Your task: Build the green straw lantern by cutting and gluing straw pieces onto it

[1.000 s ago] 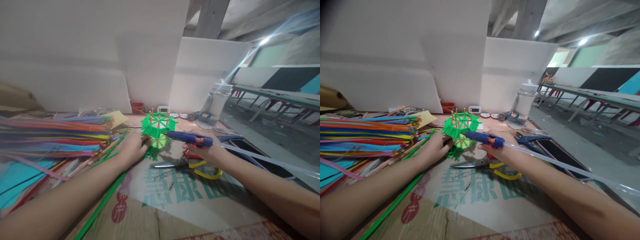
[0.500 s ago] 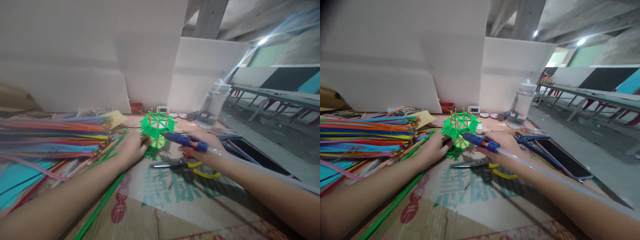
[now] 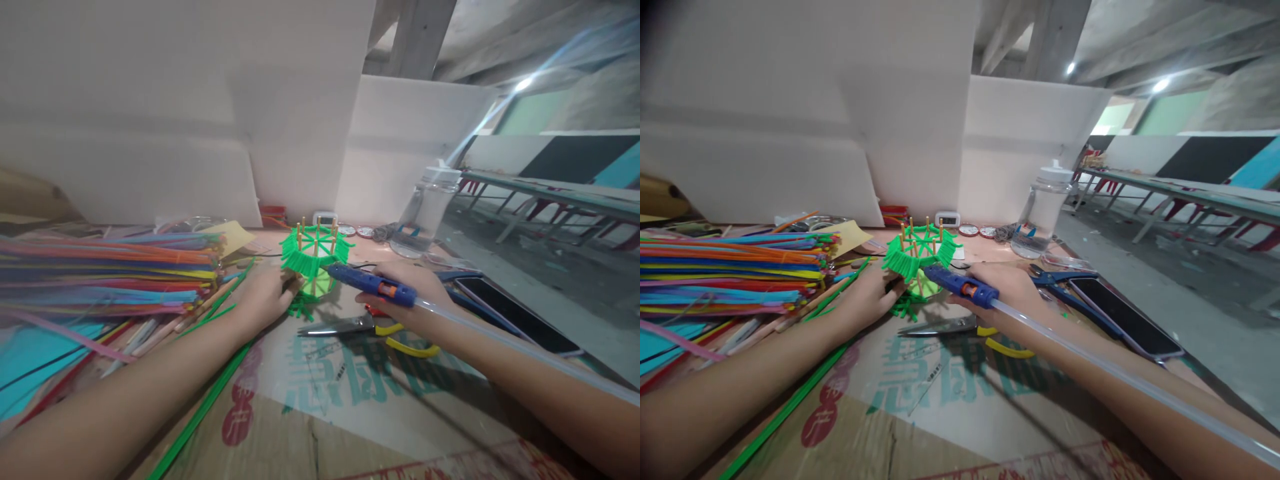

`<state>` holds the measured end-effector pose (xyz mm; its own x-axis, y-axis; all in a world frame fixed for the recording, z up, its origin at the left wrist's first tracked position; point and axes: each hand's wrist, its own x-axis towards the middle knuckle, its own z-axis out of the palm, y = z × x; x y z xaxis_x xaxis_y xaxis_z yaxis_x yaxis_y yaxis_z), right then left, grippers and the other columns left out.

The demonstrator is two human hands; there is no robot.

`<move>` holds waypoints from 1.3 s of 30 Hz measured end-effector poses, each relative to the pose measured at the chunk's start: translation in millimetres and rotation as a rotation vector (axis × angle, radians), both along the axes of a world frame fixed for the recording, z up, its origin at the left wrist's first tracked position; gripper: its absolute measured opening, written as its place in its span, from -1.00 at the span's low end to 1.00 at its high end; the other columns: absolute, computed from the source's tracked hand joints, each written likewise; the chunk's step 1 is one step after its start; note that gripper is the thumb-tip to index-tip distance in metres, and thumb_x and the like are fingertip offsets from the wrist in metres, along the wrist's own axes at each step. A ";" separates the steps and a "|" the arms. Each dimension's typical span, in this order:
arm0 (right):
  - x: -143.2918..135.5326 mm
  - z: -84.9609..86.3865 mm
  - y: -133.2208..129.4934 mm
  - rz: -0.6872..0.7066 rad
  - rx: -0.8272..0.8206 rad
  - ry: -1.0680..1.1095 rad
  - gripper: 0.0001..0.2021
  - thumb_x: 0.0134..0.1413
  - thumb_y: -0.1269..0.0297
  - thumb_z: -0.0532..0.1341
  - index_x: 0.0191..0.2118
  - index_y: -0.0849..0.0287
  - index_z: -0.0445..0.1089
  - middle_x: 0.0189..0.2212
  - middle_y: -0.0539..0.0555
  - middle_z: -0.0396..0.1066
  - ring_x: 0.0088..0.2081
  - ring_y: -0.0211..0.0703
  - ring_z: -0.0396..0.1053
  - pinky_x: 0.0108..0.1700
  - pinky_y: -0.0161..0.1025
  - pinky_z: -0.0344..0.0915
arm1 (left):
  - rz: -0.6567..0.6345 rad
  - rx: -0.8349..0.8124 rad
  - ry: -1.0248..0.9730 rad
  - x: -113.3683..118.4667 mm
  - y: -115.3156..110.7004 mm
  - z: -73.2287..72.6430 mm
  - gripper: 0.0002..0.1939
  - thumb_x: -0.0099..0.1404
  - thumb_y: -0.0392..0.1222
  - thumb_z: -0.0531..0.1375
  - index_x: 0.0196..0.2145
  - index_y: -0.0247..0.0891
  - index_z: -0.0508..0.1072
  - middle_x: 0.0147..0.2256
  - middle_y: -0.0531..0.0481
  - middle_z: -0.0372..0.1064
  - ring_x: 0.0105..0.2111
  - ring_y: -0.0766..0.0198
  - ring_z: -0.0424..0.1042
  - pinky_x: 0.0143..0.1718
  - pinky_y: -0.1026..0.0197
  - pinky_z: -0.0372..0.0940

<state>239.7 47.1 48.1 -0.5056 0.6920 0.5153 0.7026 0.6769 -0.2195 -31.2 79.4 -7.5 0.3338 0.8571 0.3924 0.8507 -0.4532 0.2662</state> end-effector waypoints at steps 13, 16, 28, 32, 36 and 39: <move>3.1 -5.0 4.3 -0.031 0.007 0.021 -0.71 0.11 -0.02 0.29 -0.41 0.10 0.39 -0.53 -0.05 0.43 -0.43 -0.21 0.39 -0.34 -0.29 0.16 | -0.002 -0.008 0.019 -0.3 -0.7 1.0 -0.74 0.38 -0.16 0.02 -0.28 -0.25 0.50 -0.20 -0.19 0.53 -0.11 -0.02 0.47 -0.10 0.06 0.28; 2.9 -3.8 5.0 -0.027 0.037 0.017 -0.72 0.08 0.00 0.32 -0.42 0.10 0.40 -0.51 -0.04 0.42 -0.44 -0.21 0.36 -0.33 -0.27 0.17 | 0.004 -0.007 0.028 -0.3 -0.6 0.6 -0.74 0.38 -0.16 0.03 -0.29 -0.25 0.49 -0.20 -0.19 0.53 -0.13 -0.01 0.47 -0.12 0.06 0.28; 3.3 -0.2 3.7 -0.006 0.040 0.028 -0.74 0.10 0.02 0.31 -0.34 0.12 0.45 -0.35 0.04 0.50 -0.32 -0.13 0.41 -0.27 -0.25 0.21 | -0.009 0.032 -0.019 -2.1 1.0 -3.5 -0.78 0.34 -0.17 0.08 -0.30 -0.22 0.53 -0.29 -0.14 0.53 -0.16 0.04 0.47 -0.12 0.11 0.29; 3.4 -1.2 3.7 -0.013 0.045 0.023 -0.72 0.11 0.00 0.29 -0.39 0.12 0.43 -0.39 0.02 0.47 -0.35 -0.17 0.39 -0.28 -0.27 0.20 | -0.004 0.040 -0.018 -1.7 0.4 -2.7 -0.79 0.33 -0.18 0.09 -0.31 -0.22 0.53 -0.29 -0.14 0.52 -0.16 0.04 0.47 -0.11 0.12 0.29; 4.2 -3.9 4.6 -0.010 0.059 0.013 -0.67 0.11 -0.05 0.28 -0.42 0.13 0.40 -0.46 -0.01 0.44 -0.41 -0.22 0.36 -0.32 -0.30 0.17 | -0.018 0.033 -0.023 -2.0 1.1 -2.3 -0.80 0.32 -0.19 0.10 -0.28 -0.21 0.53 -0.28 -0.13 0.53 -0.15 0.04 0.46 -0.11 0.11 0.28; 4.5 -4.9 5.3 0.013 0.060 0.000 -0.65 0.12 -0.06 0.26 -0.45 0.13 0.38 -0.50 -0.02 0.41 -0.45 -0.24 0.34 -0.36 -0.32 0.15 | -0.019 0.039 -0.009 -2.5 1.8 -3.0 -0.80 0.32 -0.19 0.09 -0.29 -0.22 0.52 -0.28 -0.13 0.53 -0.17 0.04 0.46 -0.12 0.11 0.28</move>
